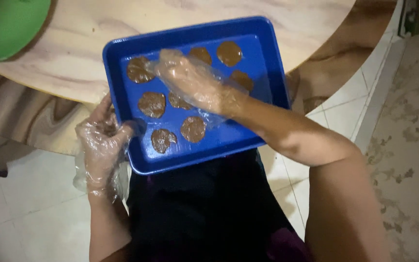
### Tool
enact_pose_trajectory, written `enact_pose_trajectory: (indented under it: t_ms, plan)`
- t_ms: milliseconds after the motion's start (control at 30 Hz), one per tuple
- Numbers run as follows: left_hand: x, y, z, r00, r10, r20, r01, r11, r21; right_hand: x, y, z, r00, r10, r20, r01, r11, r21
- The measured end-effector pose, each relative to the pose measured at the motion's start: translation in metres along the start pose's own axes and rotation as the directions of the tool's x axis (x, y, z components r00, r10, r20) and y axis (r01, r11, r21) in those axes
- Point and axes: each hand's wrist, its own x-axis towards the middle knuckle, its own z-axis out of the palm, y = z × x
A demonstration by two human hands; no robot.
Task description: Shaping small portions of dough into balls and arranging them on a tray before pressing them flat.
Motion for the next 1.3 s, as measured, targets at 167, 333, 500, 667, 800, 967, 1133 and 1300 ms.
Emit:
enact_pose_trajectory:
  t_ms: [167,333,500,667,800,967,1133,1300]
  plan:
    - [0.002,-0.009,0.003,0.998,0.051,-0.042,-0.052,0.998,-0.031,-0.008,0.004,0.000,0.915,-0.401,-0.041,0.383,0.898,-0.217]
    - [0.000,-0.013,-0.002,0.998,0.034,-0.044,-0.035,0.999,-0.016,-0.002,0.008,0.004,0.867,-0.488,-0.101,0.415,0.820,-0.394]
    - [0.001,-0.005,0.000,0.997,0.069,-0.031,-0.069,0.998,-0.003,0.008,0.018,0.007,0.795,-0.590,-0.143,0.399,0.686,-0.608]
    - [0.004,-0.016,-0.004,0.997,0.080,-0.013,-0.080,0.997,0.000,0.016,0.029,0.009,0.679,-0.725,-0.120,0.335,0.451,-0.827]
    - [-0.001,-0.003,-0.001,0.996,0.079,-0.043,-0.079,0.997,-0.019,0.009,0.031,0.009,0.600,-0.798,-0.047,0.335,0.305,-0.891]
    - [0.002,-0.015,-0.004,0.996,0.073,-0.041,-0.071,0.996,0.059,-0.001,0.043,-0.008,0.546,-0.818,-0.180,0.716,0.567,-0.407]
    - [-0.002,0.015,-0.002,0.998,-0.051,-0.029,0.048,0.995,-0.090,-0.016,0.051,-0.037,0.712,-0.701,-0.046,0.554,0.601,-0.577]
    - [0.000,0.003,-0.007,1.000,-0.012,-0.007,0.012,1.000,0.001,-0.054,0.055,-0.047,0.702,-0.706,-0.094,0.562,0.630,-0.535]
